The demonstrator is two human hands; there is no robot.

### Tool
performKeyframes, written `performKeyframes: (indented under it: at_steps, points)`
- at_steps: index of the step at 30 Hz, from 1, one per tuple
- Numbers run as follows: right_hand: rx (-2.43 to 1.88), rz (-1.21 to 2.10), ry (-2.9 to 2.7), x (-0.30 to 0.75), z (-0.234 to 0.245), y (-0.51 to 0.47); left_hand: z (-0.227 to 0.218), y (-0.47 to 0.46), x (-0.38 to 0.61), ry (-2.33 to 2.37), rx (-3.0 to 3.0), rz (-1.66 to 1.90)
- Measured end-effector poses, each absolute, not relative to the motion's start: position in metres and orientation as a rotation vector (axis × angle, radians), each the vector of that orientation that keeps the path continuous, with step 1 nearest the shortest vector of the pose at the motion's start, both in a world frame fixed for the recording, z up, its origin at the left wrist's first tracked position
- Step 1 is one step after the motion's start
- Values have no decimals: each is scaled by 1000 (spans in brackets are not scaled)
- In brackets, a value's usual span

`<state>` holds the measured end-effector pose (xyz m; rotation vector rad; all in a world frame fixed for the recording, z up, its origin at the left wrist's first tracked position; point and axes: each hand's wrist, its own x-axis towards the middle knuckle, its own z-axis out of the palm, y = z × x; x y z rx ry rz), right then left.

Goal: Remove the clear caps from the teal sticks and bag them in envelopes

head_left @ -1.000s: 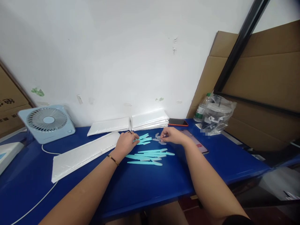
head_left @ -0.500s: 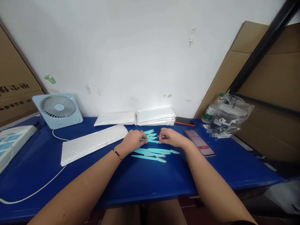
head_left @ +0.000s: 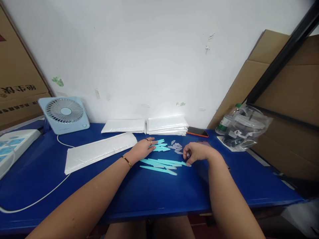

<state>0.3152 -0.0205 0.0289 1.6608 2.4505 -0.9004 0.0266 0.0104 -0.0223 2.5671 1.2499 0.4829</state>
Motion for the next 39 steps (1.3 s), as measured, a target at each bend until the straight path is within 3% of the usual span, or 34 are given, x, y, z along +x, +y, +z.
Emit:
performKeyframes:
  at_steps: [7, 11, 17, 26, 33, 39]
  points:
    - [1493, -958, 2523, 299, 21, -19, -28, 14, 40, 1004, 2640, 399]
    - [1506, -904, 2684, 291, 20, -21, -15, 3, 40, 1057, 2654, 551]
    - [1617, -894, 2895, 284, 17, -17, 2, -13, 44, 1098, 2681, 537]
    - [1952, -787, 2754, 302, 20, -12, -7, 5, 33, 1334, 2650, 508]
    - [1405, -916, 2713, 285, 27, -26, 5, -11, 34, 1123, 2673, 474]
    - [1374, -877, 2731, 274, 20, -25, 6, -19, 38, 957, 2651, 308]
